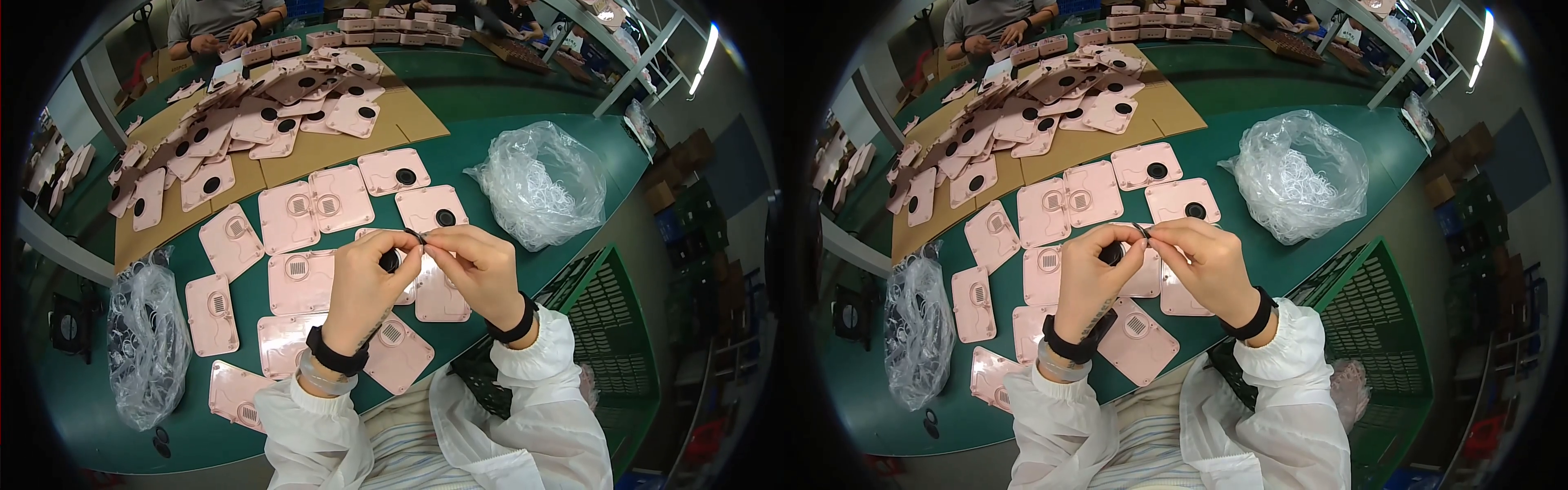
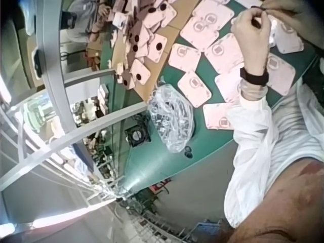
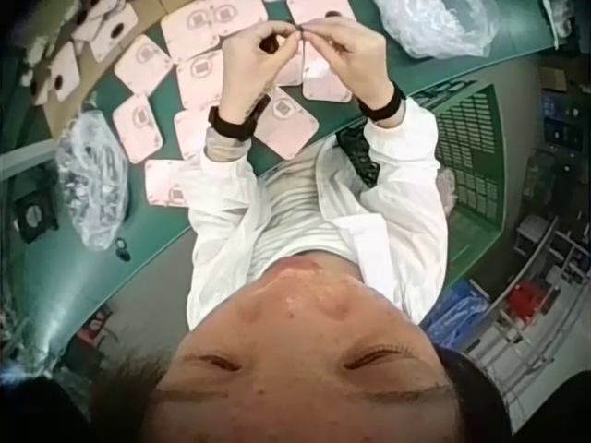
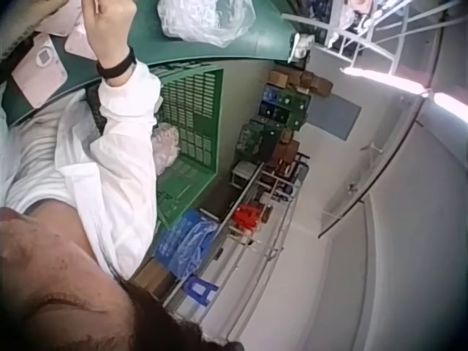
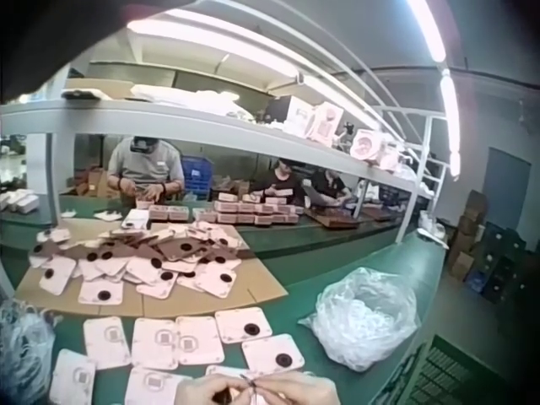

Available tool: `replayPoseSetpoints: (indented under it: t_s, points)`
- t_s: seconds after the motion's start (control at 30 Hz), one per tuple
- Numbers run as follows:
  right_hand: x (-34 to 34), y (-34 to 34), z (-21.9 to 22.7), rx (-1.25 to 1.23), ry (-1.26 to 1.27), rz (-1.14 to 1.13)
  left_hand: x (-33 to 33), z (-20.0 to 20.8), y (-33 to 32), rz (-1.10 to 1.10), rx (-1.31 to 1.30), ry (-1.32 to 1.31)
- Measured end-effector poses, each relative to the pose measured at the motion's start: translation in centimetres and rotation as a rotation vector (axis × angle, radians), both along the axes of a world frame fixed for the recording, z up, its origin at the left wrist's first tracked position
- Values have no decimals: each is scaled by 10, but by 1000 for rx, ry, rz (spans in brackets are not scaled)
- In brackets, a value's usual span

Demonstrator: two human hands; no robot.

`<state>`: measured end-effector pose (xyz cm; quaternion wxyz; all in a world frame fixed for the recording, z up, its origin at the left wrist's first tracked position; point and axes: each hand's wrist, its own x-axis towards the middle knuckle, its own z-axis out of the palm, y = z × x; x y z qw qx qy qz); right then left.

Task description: The person gathers pink plastic panels from a green basket and places them on the table. They then take black circular components from a plastic bag, peel off the adhesive backing, and press them into the center of each pink panel.

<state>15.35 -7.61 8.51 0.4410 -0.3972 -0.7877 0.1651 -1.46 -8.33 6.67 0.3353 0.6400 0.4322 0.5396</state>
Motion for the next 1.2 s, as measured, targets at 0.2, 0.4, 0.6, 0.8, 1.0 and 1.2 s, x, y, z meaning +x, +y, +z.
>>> replayPoseSetpoints:
  t_s: [0.2,0.4,0.6,0.8,1.0,1.2]
  points:
    - [-1,-2,-1,25,-18,-14,1,-6,1,-36,-178,-155]
    - [-3,-5,3,0,-69,-38,2,-4,0,33,16,19]
    - [-6,-5,-3,179,-125,-91,8,1,-6,76,143,136]
    - [-1,-4,-4,2,-54,-100,10,-1,-6,53,102,125]
    - [-1,8,-12,-301,370,58,12,-4,-4,21,21,44]
    - [-1,9,-13,-575,723,260,9,-5,-2,-36,-192,-71]
